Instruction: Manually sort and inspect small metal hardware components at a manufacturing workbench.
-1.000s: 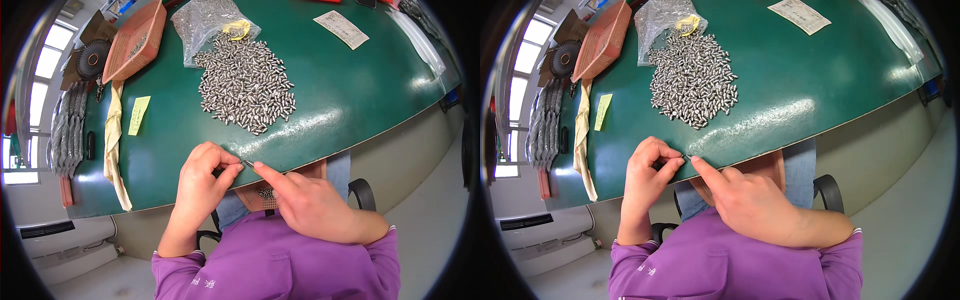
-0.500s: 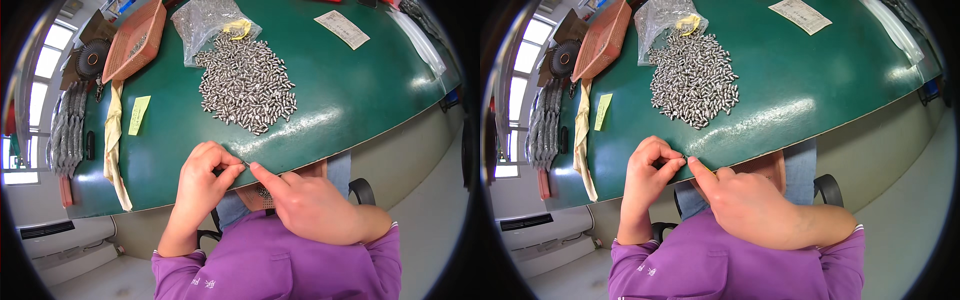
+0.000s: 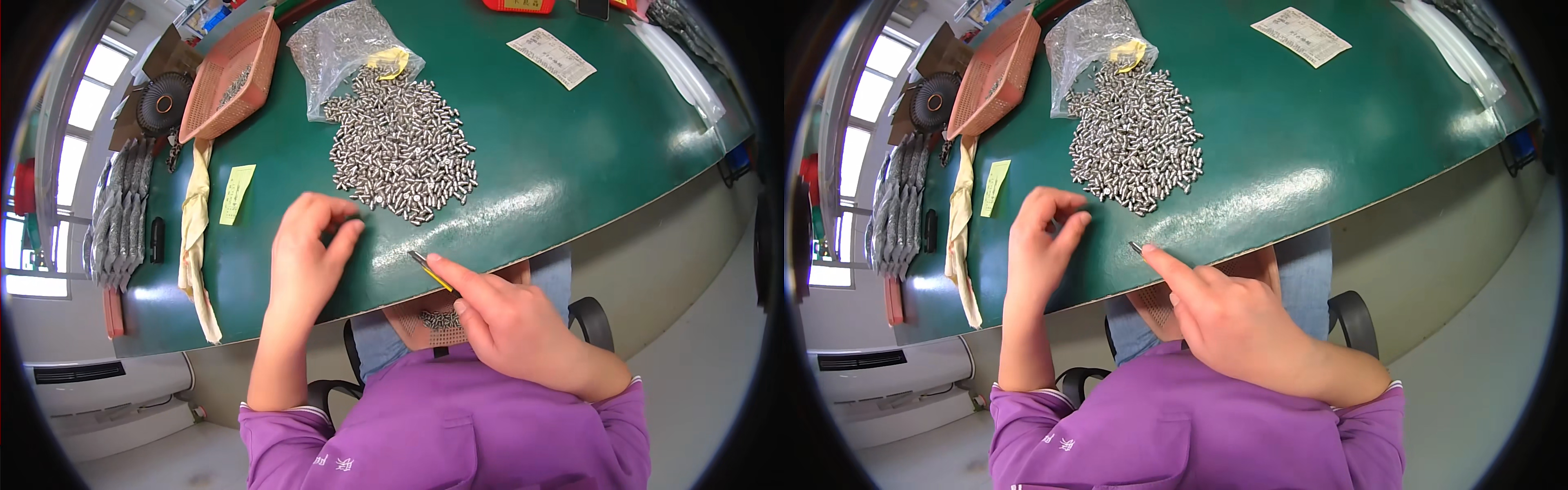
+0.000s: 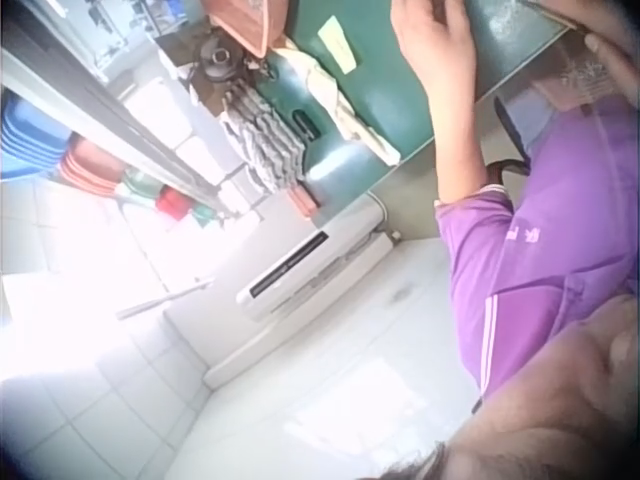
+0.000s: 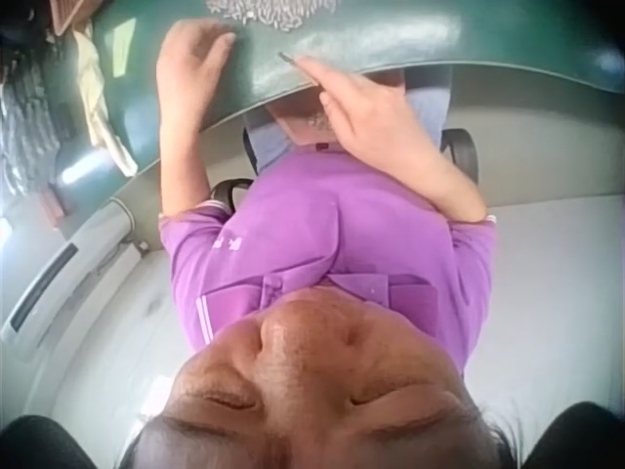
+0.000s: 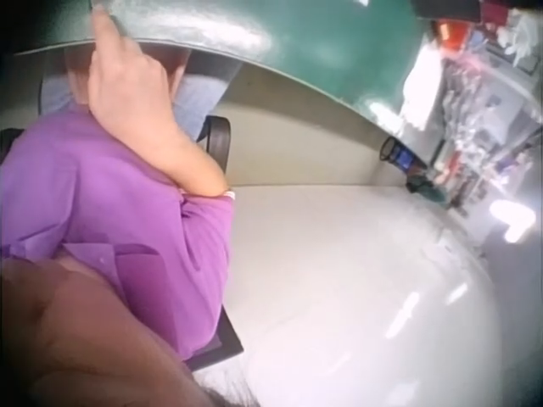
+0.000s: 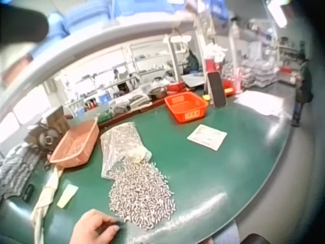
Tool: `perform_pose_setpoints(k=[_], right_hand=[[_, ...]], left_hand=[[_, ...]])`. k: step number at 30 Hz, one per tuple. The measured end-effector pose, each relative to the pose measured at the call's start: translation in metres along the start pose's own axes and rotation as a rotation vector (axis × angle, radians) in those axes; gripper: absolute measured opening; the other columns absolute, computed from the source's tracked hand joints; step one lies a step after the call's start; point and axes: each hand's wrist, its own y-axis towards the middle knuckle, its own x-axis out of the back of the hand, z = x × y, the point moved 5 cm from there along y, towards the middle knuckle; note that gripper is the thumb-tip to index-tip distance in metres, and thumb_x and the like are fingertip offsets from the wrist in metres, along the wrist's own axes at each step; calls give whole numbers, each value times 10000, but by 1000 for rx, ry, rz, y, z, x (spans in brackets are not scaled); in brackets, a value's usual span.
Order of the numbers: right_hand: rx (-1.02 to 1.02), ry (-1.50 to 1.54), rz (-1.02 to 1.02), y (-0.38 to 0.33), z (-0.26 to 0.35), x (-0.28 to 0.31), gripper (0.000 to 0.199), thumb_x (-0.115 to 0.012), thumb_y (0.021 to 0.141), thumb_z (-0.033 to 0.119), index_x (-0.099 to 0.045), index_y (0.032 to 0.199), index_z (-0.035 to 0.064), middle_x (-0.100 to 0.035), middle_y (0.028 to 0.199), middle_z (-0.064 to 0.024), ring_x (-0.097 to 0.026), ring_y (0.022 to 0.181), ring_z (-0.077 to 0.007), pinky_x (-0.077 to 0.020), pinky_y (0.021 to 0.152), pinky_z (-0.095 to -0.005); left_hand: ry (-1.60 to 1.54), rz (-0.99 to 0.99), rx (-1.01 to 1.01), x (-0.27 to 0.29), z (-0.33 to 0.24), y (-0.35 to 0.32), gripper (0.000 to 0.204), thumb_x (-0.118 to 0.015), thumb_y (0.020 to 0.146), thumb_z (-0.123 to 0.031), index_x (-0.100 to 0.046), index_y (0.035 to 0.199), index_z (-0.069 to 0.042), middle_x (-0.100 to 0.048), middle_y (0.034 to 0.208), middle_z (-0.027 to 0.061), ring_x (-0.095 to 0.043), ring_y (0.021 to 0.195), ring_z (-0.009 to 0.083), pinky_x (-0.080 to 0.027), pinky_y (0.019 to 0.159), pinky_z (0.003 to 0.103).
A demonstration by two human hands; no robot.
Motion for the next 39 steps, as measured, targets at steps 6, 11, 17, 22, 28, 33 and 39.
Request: perform_pose_setpoints(k=[6,11,17,22,28,33,39], right_hand=[[-1,-36,35,-1,1,-4,554,-613,922,62,-505,1465,45,-657,873,-157,-678,654,-296,-572,603,-387],[-5,-52,49,-1,1,-2,568,-612,911,59,-500,1467,34,-660,891,-159,-684,666,-292,-574,610,-385],[-14,-59,124,1,3,-9,641,-639,861,62,-489,1483,40,-641,882,-149,-686,681,-282,-569,603,-374],[14,-115,112,1,8,-12,664,-645,855,81,-477,1497,42,-623,868,-134,-680,657,-276,-564,588,-373],[-14,-98,148,1,9,-14,670,-642,857,79,-470,1503,42,-614,871,-140,-670,620,-296,-555,552,-396],[-109,-80,236,5,12,-10,651,-649,860,5,-497,1492,47,-637,940,-139,-674,765,-304,-556,668,-405],[-88,-157,285,7,15,-11,646,-659,852,18,-511,1479,50,-632,943,-137,-666,809,-322,-548,735,-406]], left_hand=[[64,-11,26,-10,19,21,105,-744,837,-47,-679,918,-29,-629,871,92,-650,812,251,-536,740,374],[76,81,12,-9,1,5,88,-729,826,-38,-645,849,-26,-607,827,101,-633,805,282,-525,721,392],[-69,145,7,-20,-23,-32,128,-747,794,-15,-625,823,-41,-596,808,88,-610,781,284,-500,679,402],[-56,93,17,-22,-24,-36,158,-761,787,-16,-605,793,-41,-589,789,69,-602,758,270,-487,665,390],[-64,76,25,-24,-23,-37,171,-767,782,-4,-600,777,-44,-567,751,66,-580,727,262,-469,646,389],[-83,59,8,-25,-22,-37,184,-773,779,-2,-594,764,-44,-569,746,68,-577,719,265,-467,639,389],[-88,48,11,-24,-23,-38,192,-775,777,-2,-589,758,-42,-571,742,71,-577,714,271,-469,635,390]])
